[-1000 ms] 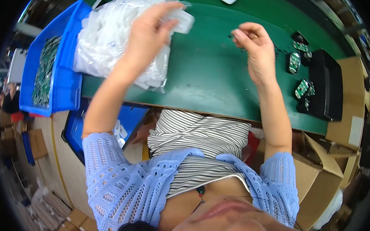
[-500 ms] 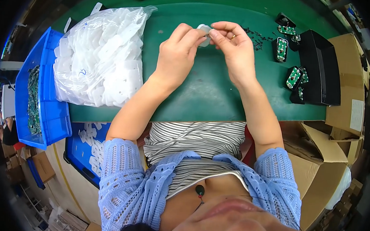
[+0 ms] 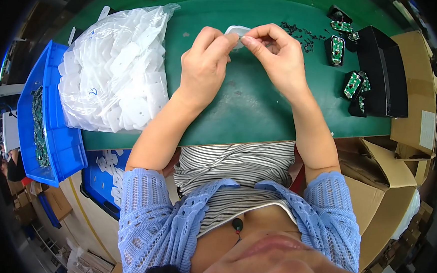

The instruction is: The person assembles printed circuit boards into plastic shells by hand, attaching small electronic components to them.

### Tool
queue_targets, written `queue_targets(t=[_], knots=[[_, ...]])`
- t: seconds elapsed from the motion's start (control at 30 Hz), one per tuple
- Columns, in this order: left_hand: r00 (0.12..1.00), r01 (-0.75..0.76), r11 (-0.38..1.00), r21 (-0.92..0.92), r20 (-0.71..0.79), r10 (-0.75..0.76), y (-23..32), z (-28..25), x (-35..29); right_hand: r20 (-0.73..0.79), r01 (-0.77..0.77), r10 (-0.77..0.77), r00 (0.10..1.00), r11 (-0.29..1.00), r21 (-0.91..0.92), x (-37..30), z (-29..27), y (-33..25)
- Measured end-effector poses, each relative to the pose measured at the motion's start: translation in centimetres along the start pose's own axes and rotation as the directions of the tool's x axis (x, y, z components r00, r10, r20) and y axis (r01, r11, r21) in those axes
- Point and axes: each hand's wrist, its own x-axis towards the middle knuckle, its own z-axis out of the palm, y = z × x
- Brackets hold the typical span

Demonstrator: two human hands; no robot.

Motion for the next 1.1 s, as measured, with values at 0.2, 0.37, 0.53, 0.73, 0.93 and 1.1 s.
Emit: queue_targets(t=[0.2, 0.37, 0.53, 0.73, 0.93, 1.1], knots=[[0.816, 0.53, 0.583, -0.616, 0.185, -0.547, 1.0, 0.1, 0.0, -0.001, 0.041, -0.041, 0.999, 0.998, -0.046, -0.2, 0.1, -0.7], [0.72, 0.657, 0.444, -0.609, 0.332, -0.61, 0.8, -0.5, 0.1, 0.008, 0.087, -0.087, 0.996, 0.991, -0.102, -0.2, 0.2, -0.6], [0.781, 0.587, 0.491, -0.643, 0.291, -0.553, 0.9, -0.6, 0.1, -0.022, 0.008, -0.008, 1.0, 0.999, 0.041, -0.2, 0.5, -0.2], [0.799, 0.535, 0.485, -0.692, 0.229, -0.556, 0.8, -0.4, 0.0, -0.046, 0.076, -0.076, 0.996, 0.997, -0.013, -0.7, 1.4, 0.0], [0.8, 0.542, 0.461, -0.703, 0.264, -0.538, 0.4, -1.0, 0.0, -0.19, 0.273, -0.317, 0.929, 0.935, -0.225, -0.2, 0.7, -0.6], [0.785, 0.572, 0.431, -0.698, 0.312, -0.536, 0.6, -1.3, 0.3, -0.037, 0.159, -0.162, 0.986, 0.984, -0.082, -0.2, 0.4, 0.0]])
